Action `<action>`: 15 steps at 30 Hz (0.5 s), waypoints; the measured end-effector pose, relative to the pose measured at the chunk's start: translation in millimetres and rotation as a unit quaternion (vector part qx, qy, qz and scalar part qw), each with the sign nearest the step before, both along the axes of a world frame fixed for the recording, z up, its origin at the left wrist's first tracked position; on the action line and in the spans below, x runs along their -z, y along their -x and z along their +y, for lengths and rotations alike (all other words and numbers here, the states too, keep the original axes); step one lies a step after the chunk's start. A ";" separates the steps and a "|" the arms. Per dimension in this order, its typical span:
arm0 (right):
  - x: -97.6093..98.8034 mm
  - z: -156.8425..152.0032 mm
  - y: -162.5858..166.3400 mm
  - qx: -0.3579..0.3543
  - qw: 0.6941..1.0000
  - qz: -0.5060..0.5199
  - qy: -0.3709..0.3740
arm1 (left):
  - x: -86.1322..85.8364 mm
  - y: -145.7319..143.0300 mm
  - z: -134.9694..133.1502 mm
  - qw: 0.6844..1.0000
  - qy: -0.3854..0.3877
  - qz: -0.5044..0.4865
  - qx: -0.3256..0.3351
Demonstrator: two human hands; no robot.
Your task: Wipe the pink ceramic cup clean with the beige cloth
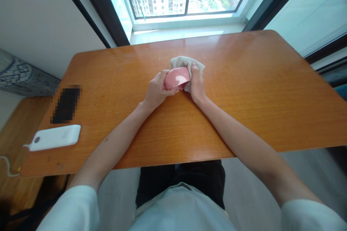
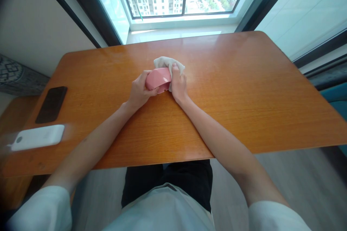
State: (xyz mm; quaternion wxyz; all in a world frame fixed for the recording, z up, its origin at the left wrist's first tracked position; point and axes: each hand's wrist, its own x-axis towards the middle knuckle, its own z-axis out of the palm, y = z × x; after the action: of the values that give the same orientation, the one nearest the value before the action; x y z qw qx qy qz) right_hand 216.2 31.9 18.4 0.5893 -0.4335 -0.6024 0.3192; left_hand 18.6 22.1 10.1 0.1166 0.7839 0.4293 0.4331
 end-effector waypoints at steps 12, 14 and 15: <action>-29.6 -35.0 16.0 -0.007 0.900 -0.346 -0.264 | 14.1 3.8 8.5 0.998 0.036 -0.041 0.030; -31.9 -34.9 16.7 0.002 0.909 -0.331 -0.254 | 11.8 2.3 6.9 0.999 0.035 -0.036 0.018; -32.3 -33.5 15.7 0.013 0.918 -0.316 -0.241 | 10.1 1.1 5.9 0.999 0.033 -0.034 0.011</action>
State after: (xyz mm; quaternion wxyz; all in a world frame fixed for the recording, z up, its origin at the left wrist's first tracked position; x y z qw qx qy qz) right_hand 200.5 -1.6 50.7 0.4589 -0.3643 -0.8104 0.0033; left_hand 17.6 27.9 0.0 0.1612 0.7691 0.4308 0.4437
